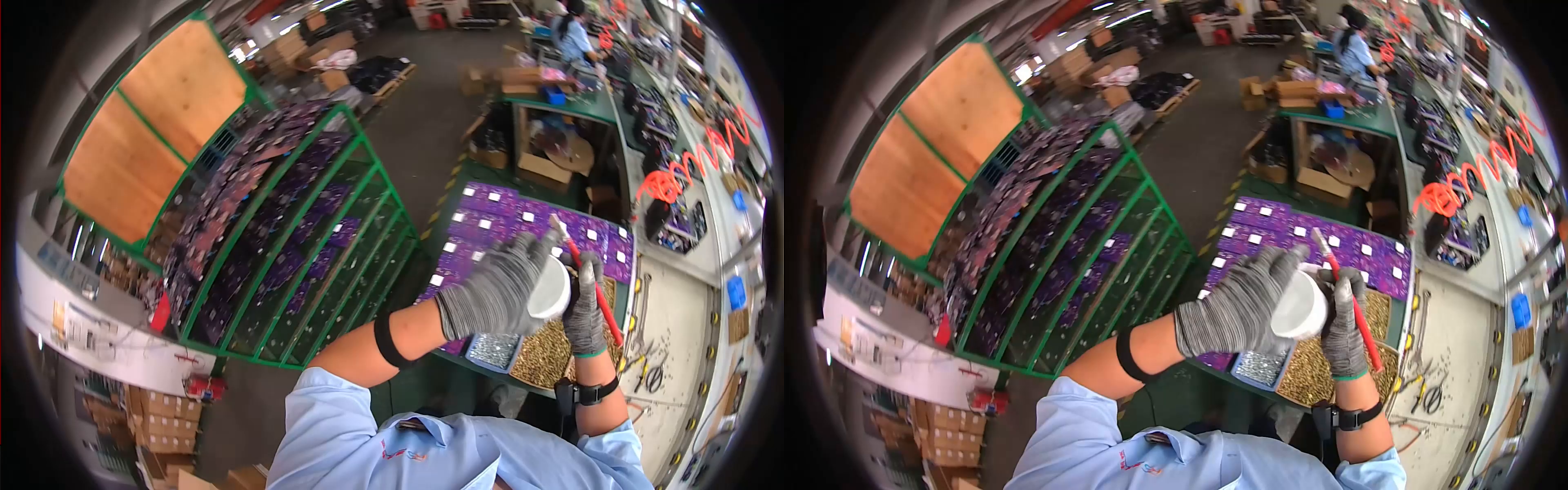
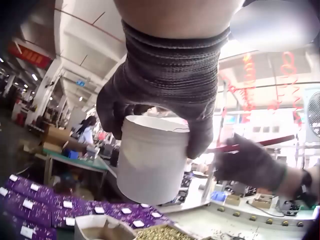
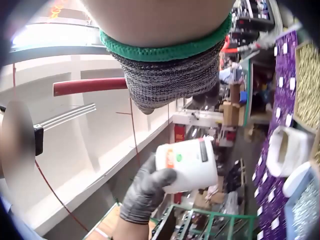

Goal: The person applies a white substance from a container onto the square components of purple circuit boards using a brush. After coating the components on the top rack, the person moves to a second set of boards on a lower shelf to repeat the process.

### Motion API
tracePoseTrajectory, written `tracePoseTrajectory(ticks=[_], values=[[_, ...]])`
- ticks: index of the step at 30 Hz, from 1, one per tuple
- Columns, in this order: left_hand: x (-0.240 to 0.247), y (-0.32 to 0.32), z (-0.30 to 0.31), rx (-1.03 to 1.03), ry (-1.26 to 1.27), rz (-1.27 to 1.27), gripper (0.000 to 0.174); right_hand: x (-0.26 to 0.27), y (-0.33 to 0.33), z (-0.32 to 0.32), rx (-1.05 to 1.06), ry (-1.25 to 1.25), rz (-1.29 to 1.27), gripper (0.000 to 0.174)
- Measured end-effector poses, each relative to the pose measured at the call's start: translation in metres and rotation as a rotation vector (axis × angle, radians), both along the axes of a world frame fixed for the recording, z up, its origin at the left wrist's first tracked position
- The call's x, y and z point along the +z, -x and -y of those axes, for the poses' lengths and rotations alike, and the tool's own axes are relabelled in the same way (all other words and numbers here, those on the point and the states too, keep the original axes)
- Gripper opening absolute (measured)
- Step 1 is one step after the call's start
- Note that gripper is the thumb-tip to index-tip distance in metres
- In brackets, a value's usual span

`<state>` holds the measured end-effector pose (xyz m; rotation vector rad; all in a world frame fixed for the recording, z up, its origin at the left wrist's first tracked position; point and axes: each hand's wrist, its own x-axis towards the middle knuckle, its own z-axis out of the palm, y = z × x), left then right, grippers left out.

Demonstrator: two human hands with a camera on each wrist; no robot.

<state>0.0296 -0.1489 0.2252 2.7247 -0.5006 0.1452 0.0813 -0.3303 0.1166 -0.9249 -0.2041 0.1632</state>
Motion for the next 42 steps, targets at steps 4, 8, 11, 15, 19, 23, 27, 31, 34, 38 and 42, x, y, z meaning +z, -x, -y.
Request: tracePoseTrajectory(ticks=[4, 8, 11, 15, 19, 23, 27, 31, 34, 38, 42], values=[[0.004, 0.048, -0.052, 0.032, 0.365, 0.235, 0.127, 0.031, 0.022, -0.079, 0.302, -0.225, -0.38, 0.046], [-0.013, 0.115, -0.115, 0.303, 0.589, 0.466, 0.128, 0.029, 0.065, -0.174, 0.359, -0.286, -0.309, 0.047], [-0.026, 0.161, -0.165, 0.336, 0.85, 0.473, 0.118, 0.048, 0.107, -0.248, 0.448, -0.276, -0.33, 0.038], [0.008, 0.232, -0.242, 0.408, 0.862, 0.617, 0.093, 0.08, 0.176, -0.34, 0.498, -0.161, 0.04, 0.034], [0.056, 0.323, -0.318, 0.551, 0.346, 0.674, 0.066, 0.137, 0.216, -0.397, 0.495, -0.065, 0.46, 0.04], [0.119, 0.411, -0.396, 0.768, 0.157, 0.605, 0.07, 0.171, 0.165, -0.437, 0.562, -0.154, 0.605, 0.053], [0.145, 0.445, -0.481, 0.831, -0.308, 0.554, 0.09, 0.24, 0.164, -0.466, 0.614, -0.085, 0.76, 0.053], [0.153, 0.444, -0.505, 0.838, 0.016, 0.622, 0.106, 0.277, 0.186, -0.495, 0.791, -0.165, 0.933, 0.052], [0.156, 0.434, -0.519, 0.824, -0.008, 0.64, 0.107, 0.287, 0.186, -0.517, 0.904, -0.18, 0.963, 0.031], [0.173, 0.425, -0.535, 0.832, -0.139, 0.562, 0.108, 0.295, 0.178, -0.571, 0.631, -0.178, 1.39, 0.018], [0.185, 0.416, -0.555, 0.854, -0.136, 0.533, 0.104, 0.297, 0.189, -0.623, 0.335, -0.19, 1.74, 0.021]])
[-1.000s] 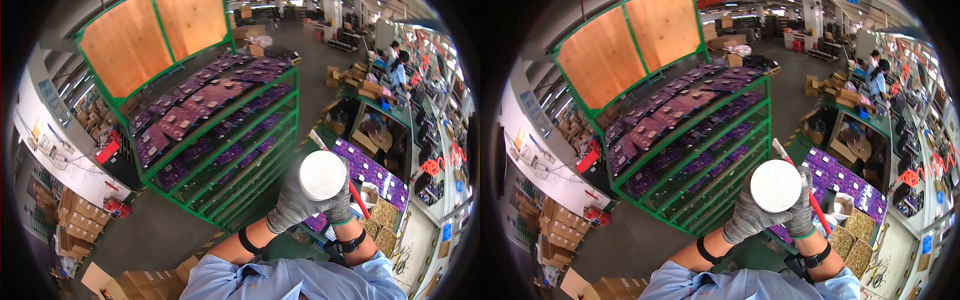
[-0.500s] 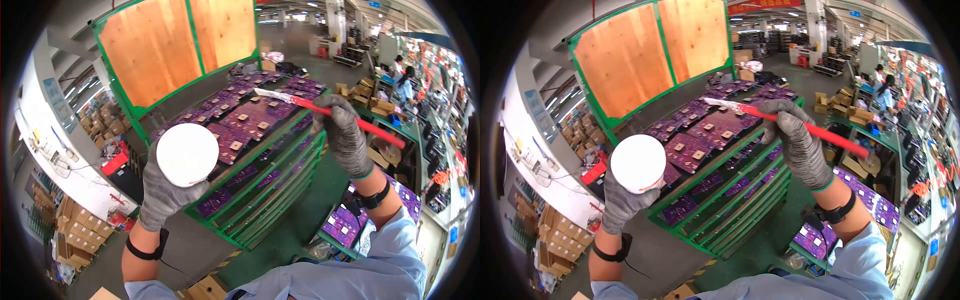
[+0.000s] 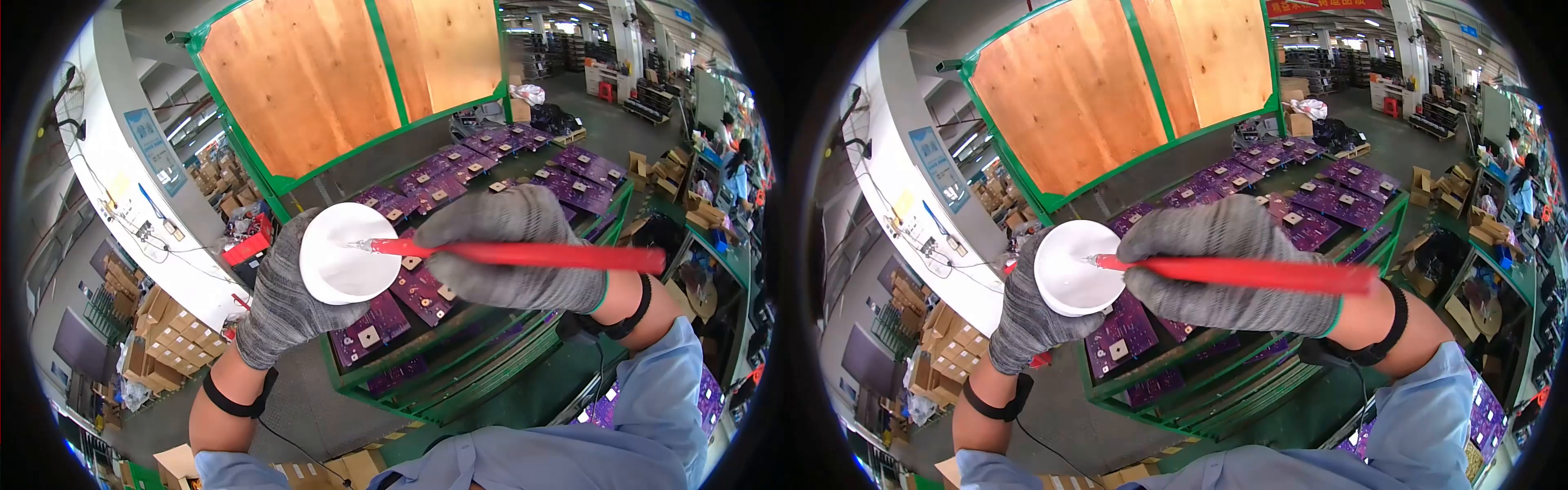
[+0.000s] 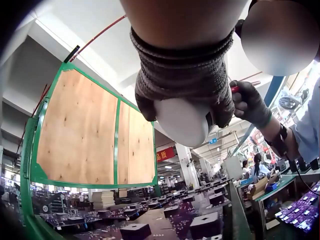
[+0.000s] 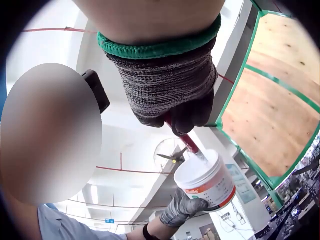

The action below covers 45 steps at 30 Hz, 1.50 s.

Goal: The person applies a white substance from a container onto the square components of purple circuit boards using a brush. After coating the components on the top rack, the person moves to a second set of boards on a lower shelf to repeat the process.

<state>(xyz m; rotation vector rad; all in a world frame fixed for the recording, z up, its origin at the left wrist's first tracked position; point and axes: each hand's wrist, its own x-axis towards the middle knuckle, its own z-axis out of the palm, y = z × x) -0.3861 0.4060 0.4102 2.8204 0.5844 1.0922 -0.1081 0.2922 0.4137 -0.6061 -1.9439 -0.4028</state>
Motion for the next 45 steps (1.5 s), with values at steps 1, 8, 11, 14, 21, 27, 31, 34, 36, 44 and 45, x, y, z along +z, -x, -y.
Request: tracePoseTrajectory(ticks=[1, 8, 11, 14, 21, 27, 31, 34, 36, 44, 45], values=[[0.004, -0.004, -0.004, 0.0, -0.001, 0.001, 0.104, 0.0, 0.002, -0.013, -0.25, -0.361, 0.275, 0.024], [0.009, -0.025, -0.054, -0.041, 0.152, 0.003, 0.089, 0.01, 0.012, -0.046, -0.344, -0.006, 0.458, 0.026], [0.006, -0.035, -0.079, -0.108, 0.252, 0.035, 0.086, 0.016, 0.009, -0.057, -0.4, 0.006, 0.483, 0.025], [0.002, -0.055, -0.106, -0.186, 0.18, 0.0, 0.078, 0.035, -0.006, -0.058, -0.515, 0.047, 0.465, 0.018], [0.001, -0.07, -0.121, -0.06, 0.332, 0.067, 0.066, 0.062, -0.172, -0.118, -0.544, 0.13, 0.007, 0.022], [-0.005, -0.08, -0.134, 0.089, 0.48, 0.098, 0.068, 0.028, -0.294, -0.244, -0.602, 0.809, -0.507, 0.032], [-0.01, -0.086, -0.142, 0.181, 0.549, 0.068, 0.087, -0.008, -0.338, -0.331, -0.716, 0.852, -0.462, 0.03], [-0.012, -0.093, -0.142, 0.275, 0.543, -0.007, 0.092, -0.029, -0.347, -0.372, -0.731, 0.861, -0.424, 0.032], [-0.019, -0.09, -0.146, 0.283, 0.569, -0.009, 0.099, -0.043, -0.351, -0.393, -0.857, 0.741, -0.273, 0.036], [-0.037, -0.083, -0.159, 0.29, 0.652, 0.058, 0.108, -0.027, -0.335, -0.394, -0.781, 0.975, -0.307, 0.051], [-0.039, -0.082, -0.159, 0.314, 0.644, 0.047, 0.108, -0.029, -0.338, -0.395, -0.786, 0.976, -0.309, 0.051]])
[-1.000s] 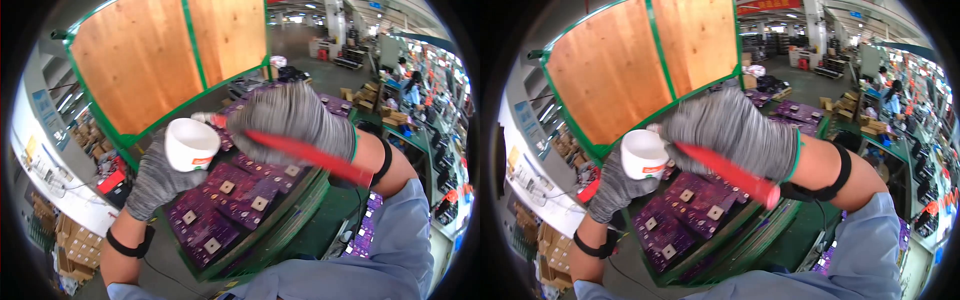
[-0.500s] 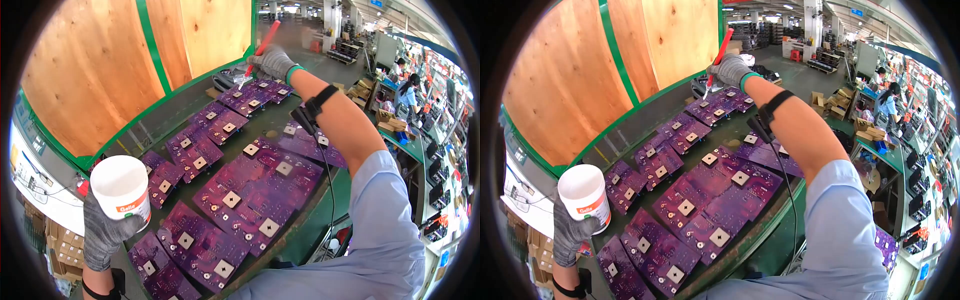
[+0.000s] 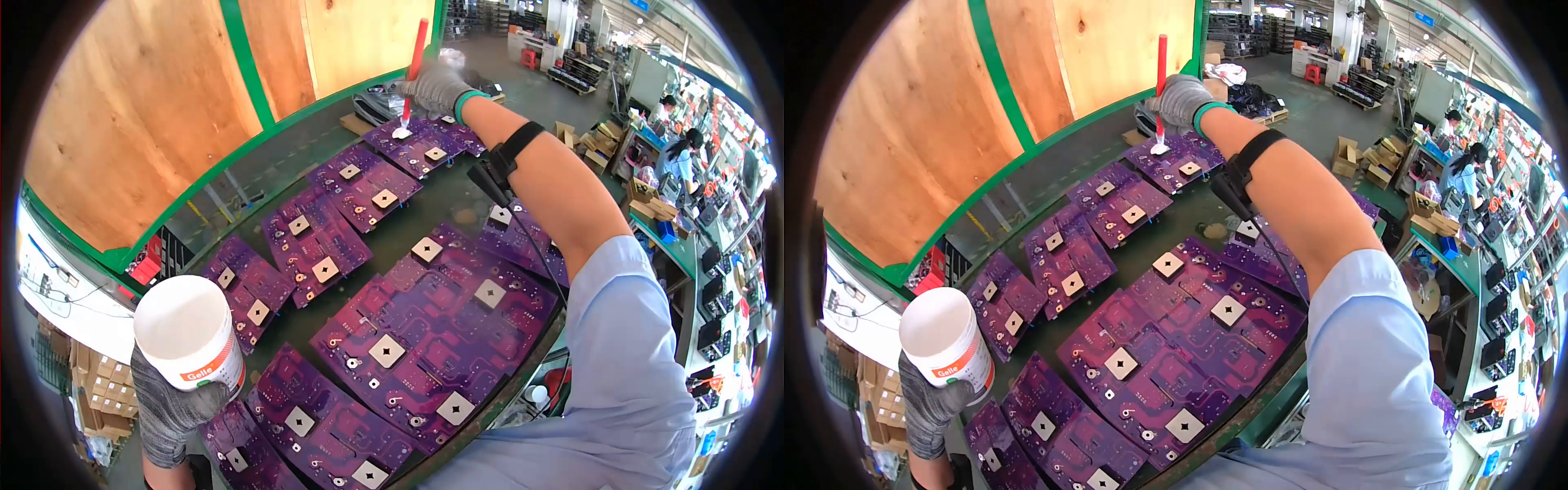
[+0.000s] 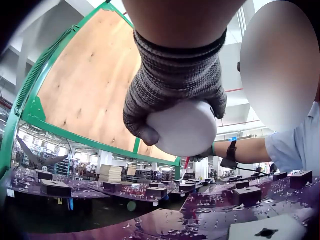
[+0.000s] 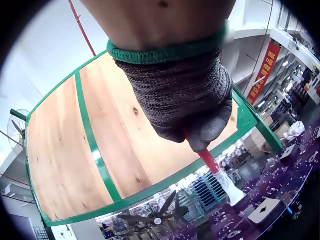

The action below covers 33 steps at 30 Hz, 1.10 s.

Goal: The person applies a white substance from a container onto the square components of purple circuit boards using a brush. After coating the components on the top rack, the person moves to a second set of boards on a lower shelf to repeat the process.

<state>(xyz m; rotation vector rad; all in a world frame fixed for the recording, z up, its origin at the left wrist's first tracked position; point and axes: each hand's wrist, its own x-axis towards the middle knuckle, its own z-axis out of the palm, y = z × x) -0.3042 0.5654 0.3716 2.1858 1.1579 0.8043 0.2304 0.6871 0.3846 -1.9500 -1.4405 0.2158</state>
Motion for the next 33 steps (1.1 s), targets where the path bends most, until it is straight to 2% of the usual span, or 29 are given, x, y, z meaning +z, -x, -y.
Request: tracePoseTrajectory(ticks=[2, 4, 6, 7, 8, 10, 11, 12, 14, 16, 18, 20, 22, 23, 26, 28, 29, 30, 32, 33], values=[[-0.004, 0.004, -0.001, 0.021, 0.003, -0.016, 0.107, -0.005, -0.004, -0.004, 0.014, 0.01, 0.213, 0.051], [-0.006, 0.008, -0.001, -0.01, -0.015, -0.035, 0.103, 0.004, 0.003, 0.007, 0.018, 0.112, 0.144, 0.05], [-0.003, 0.008, 0.002, 0.004, -0.018, -0.054, 0.102, 0.01, -0.005, 0.006, -0.007, 0.071, 0.253, 0.046], [-0.002, 0.006, 0.003, 0.02, -0.025, -0.077, 0.1, 0.005, -0.006, 0.008, 0.023, -0.091, 0.414, 0.042], [-0.003, 0.005, 0.001, 0.015, -0.027, -0.077, 0.1, 0.0, -0.005, 0.006, 0.018, -0.091, 0.414, 0.042], [-0.005, 0.003, -0.002, -0.007, -0.042, -0.073, 0.099, -0.012, -0.003, -0.006, -0.048, -0.043, 0.204, 0.038], [-0.005, 0.002, 0.0, -0.007, -0.042, -0.073, 0.099, -0.018, -0.008, -0.009, -0.038, -0.016, 0.302, 0.038], [-0.004, 0.0, 0.004, -0.022, -0.026, -0.017, 0.098, -0.012, -0.004, 0.001, -0.037, -0.014, 0.303, 0.038], [-0.005, 0.001, 0.008, -0.03, -0.002, 0.043, 0.098, 0.003, 0.013, 0.028, -0.04, 0.108, 0.105, 0.04], [-0.005, 0.003, 0.011, -0.015, -0.007, 0.006, 0.098, -0.005, -0.002, 0.014, -0.071, 0.103, 0.203, 0.04], [-0.011, 0.011, 0.009, 0.004, -0.034, -0.023, 0.098, -0.015, -0.008, 0.009, -0.018, -0.168, 0.283, 0.039], [-0.014, 0.012, 0.009, 0.024, -0.063, -0.048, 0.099, -0.013, -0.009, 0.006, -0.038, -0.102, 0.28, 0.041], [-0.011, 0.0, 0.016, 0.071, 0.011, -0.048, 0.099, -0.002, 0.001, 0.017, -0.094, 0.06, 0.234, 0.045], [-0.011, 0.002, 0.016, 0.076, 0.017, -0.051, 0.099, 0.001, 0.002, 0.017, -0.07, 0.009, 0.21, 0.044], [-0.007, 0.001, 0.017, -0.008, -0.018, -0.063, 0.095, -0.011, 0.004, 0.009, 0.047, -0.115, 0.079, 0.044], [0.002, -0.011, 0.02, -0.035, 0.062, -0.076, 0.09, -0.007, 0.013, 0.014, -0.01, -0.041, 0.045, 0.044], [0.009, -0.018, 0.023, -0.058, 0.071, -0.114, 0.079, -0.002, 0.015, 0.02, -0.024, 0.014, 0.107, 0.044], [0.008, -0.018, 0.025, -0.052, 0.07, -0.114, 0.079, 0.002, 0.016, 0.022, -0.035, 0.069, 0.169, 0.044], [0.005, -0.017, 0.029, -0.011, 0.137, 0.052, 0.068, 0.001, 0.011, 0.013, -0.072, 0.085, 0.169, 0.043], [0.006, -0.021, 0.032, -0.009, 0.137, 0.05, 0.068, -0.002, 0.01, 0.011, -0.022, 0.015, 0.125, 0.043]])
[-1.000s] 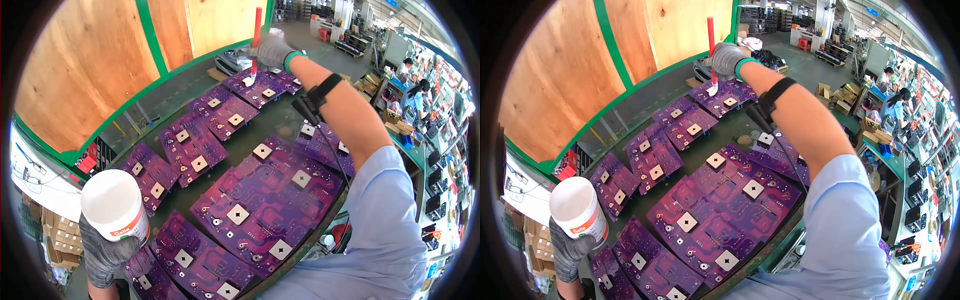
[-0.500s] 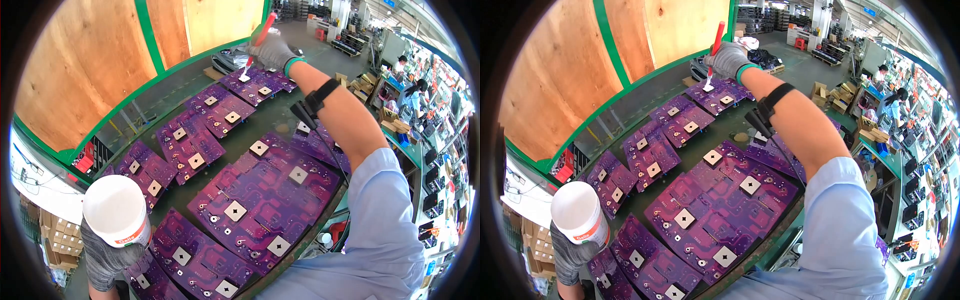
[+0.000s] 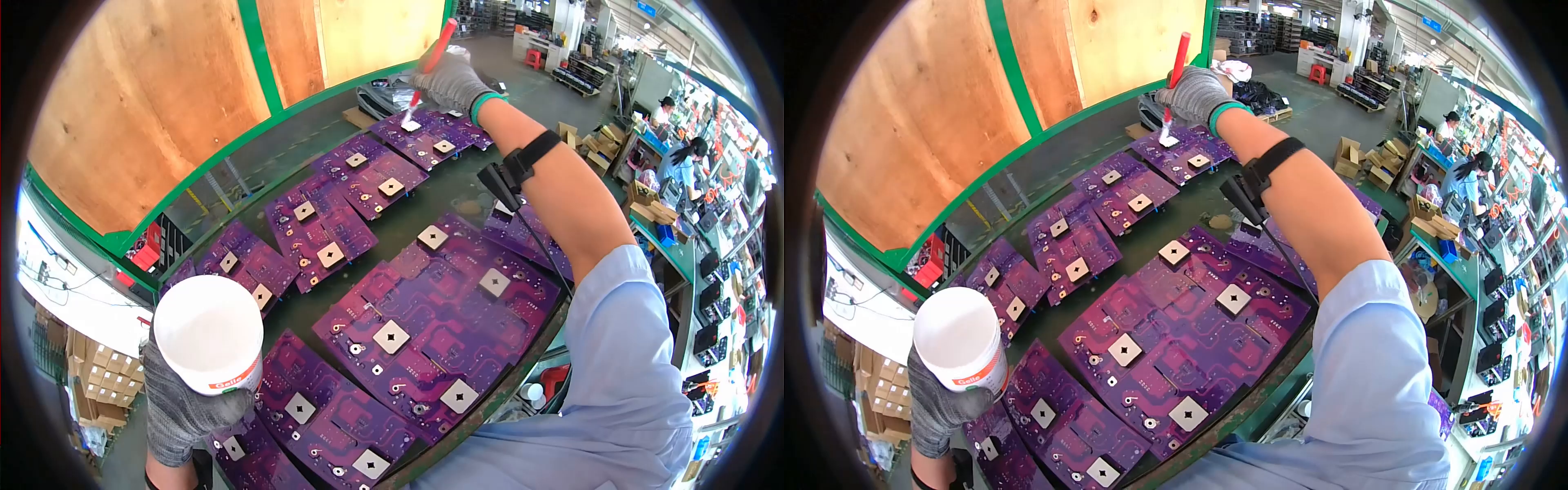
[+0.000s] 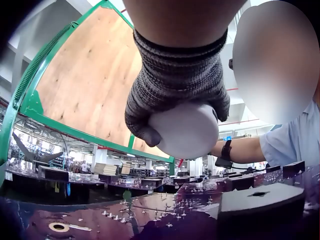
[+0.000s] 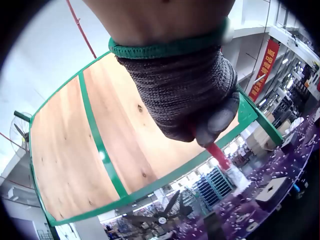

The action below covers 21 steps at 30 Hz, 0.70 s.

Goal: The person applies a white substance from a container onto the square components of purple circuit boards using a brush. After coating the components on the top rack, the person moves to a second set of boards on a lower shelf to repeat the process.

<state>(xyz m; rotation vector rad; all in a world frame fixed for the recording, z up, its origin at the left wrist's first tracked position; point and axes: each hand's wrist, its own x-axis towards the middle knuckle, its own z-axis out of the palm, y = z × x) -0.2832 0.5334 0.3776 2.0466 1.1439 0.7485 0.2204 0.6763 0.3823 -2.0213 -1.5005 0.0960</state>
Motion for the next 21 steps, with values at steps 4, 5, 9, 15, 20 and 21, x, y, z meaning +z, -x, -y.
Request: tracePoseTrajectory(ticks=[4, 5, 9, 15, 20, 21], values=[[-0.004, -0.012, -0.008, -0.033, -0.141, -0.035, 0.057, -0.004, -0.006, 0.0, -0.043, -0.001, 0.11, 0.042], [-0.009, -0.012, -0.012, -0.068, -0.323, -0.153, 0.055, 0.003, -0.003, 0.007, -0.031, 0.053, 0.117, 0.041], [-0.01, -0.001, -0.027, -0.234, -0.614, -0.328, 0.084, 0.036, 0.03, 0.066, 0.278, -0.197, -0.19, 0.019], [-0.008, -0.009, -0.04, -0.188, -0.686, -0.301, 0.092, 0.075, 0.134, 0.186, 0.821, -0.23, -0.433, 0.044], [-0.001, -0.033, -0.039, -0.246, -0.465, -0.159, 0.091, 0.049, 0.196, 0.19, 0.975, -0.226, -0.238, 0.023], [0.001, -0.036, -0.038, -0.254, -0.391, -0.146, 0.091, 0.039, 0.199, 0.182, 1.033, -0.298, -0.075, 0.02]])
